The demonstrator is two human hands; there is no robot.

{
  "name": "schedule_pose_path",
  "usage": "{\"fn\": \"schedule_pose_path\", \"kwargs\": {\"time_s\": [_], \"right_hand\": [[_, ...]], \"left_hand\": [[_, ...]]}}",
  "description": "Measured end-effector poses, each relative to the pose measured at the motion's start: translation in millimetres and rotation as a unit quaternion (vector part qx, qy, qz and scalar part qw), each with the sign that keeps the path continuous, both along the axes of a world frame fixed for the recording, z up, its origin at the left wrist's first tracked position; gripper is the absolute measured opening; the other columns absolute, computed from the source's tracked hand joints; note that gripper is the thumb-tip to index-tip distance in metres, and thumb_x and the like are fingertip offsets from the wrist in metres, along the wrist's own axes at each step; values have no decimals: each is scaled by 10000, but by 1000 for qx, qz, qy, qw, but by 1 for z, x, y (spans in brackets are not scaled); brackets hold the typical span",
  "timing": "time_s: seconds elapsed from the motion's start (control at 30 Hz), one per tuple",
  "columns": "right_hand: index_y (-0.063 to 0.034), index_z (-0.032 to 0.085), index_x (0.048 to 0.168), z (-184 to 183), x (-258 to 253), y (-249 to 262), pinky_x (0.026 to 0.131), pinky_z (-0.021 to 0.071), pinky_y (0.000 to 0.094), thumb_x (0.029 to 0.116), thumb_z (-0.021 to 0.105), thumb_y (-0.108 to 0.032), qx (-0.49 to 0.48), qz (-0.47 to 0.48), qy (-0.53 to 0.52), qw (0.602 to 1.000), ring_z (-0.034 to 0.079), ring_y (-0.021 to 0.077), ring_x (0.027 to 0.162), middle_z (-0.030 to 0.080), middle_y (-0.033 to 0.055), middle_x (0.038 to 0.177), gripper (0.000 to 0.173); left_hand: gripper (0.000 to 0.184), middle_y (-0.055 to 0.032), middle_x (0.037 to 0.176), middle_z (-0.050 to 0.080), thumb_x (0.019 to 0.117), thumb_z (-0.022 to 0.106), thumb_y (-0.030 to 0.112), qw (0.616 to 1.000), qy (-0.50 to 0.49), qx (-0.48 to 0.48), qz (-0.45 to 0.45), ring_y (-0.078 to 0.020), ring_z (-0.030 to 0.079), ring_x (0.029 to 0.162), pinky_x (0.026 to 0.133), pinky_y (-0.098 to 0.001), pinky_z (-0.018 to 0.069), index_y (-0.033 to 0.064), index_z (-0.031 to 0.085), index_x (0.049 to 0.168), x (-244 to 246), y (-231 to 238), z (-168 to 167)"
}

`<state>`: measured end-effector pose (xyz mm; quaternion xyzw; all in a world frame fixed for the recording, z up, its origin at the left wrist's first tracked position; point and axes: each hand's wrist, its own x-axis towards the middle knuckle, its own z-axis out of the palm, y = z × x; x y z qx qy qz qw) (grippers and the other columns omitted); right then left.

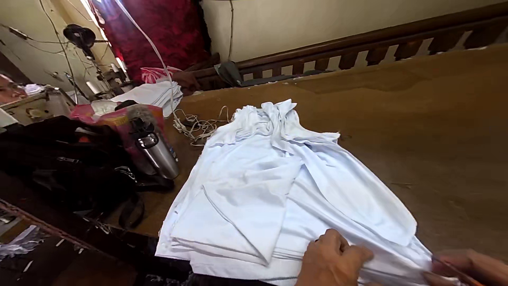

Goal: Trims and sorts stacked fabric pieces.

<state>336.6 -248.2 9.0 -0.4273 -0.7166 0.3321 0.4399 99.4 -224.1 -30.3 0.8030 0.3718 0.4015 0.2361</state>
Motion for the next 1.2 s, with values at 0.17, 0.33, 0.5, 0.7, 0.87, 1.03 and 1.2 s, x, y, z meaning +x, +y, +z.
{"fn": "schedule_pose_path", "kwargs": {"time_s": [0.17, 0.33, 0.5, 0.7, 0.87, 1.03, 1.2], "right_hand": [[73, 617, 994, 13, -4, 11, 628, 502, 246, 966, 650, -80, 46, -64, -50, 996, 580, 63, 697, 629, 61, 814, 159], [75, 610, 1120, -14, -12, 12, 548, 430, 264, 901, 780, -221, -48, -63, -103, 992, 492, 80, 607, 581, 68, 784, 406], [93, 619, 1131, -38, -31, 19, 633, 521, 538, 971, 635, -178, -37, -92, -213, 972, 651, 351, 713, 667, 236, 849, 315], [109, 628, 1032, -39, -28, 25, 631, 512, 494, 983, 622, -173, -14, -100, -187, 977, 635, 324, 704, 654, 246, 828, 286], [71, 564, 1040, -26, -36, 22, 593, 482, 240, 926, 757, -202, -3, -76, -47, 996, 550, 68, 661, 594, 71, 824, 353], [108, 603, 1077, -43, -53, 37, 644, 521, 526, 975, 641, -180, 2, -67, -169, 983, 649, 355, 737, 655, 258, 861, 308], [9, 570, 1049, -37, -54, 41, 607, 502, 212, 913, 653, -28, -4, -55, 48, 997, 578, 23, 689, 621, -19, 854, 164]], "left_hand": [[127, -114, 857, 663, 948, 659, 81, 999, -45, 3, 3, -199, 666, 778, 689, -334, 570, 23, 771, 932, -2, 6, -6], [149, -97, 765, 631, 902, 760, 131, 992, -86, -65, -65, -139, 587, 662, 620, -262, 499, -9, 742, 854, -21, 11, 2], [171, -112, 798, 633, 867, 782, 138, 995, -33, -73, -55, -187, 615, 706, 648, -325, 520, -7, 712, 810, -20, 9, 3], [244, -125, 808, 640, 842, 825, 197, 994, -15, -86, -73, -202, 612, 712, 659, -340, 513, -15, 709, 802, -26, 9, 11], [219, -74, 690, 628, 846, 824, 113, 969, -122, -175, -124, -77, 532, 572, 551, -224, 441, -57, 689, 872, -45, 8, 26], [195, -87, 742, 698, 871, 782, 120, 980, -55, -181, -69, -115, 610, 622, 626, -287, 509, -37, 753, 982, -60, 9, 22], [159, -88, 763, 679, 925, 726, 119, 975, -85, -190, -80, -106, 596, 660, 641, -261, 485, -40, 731, 919, -64, 7, 19]]}}
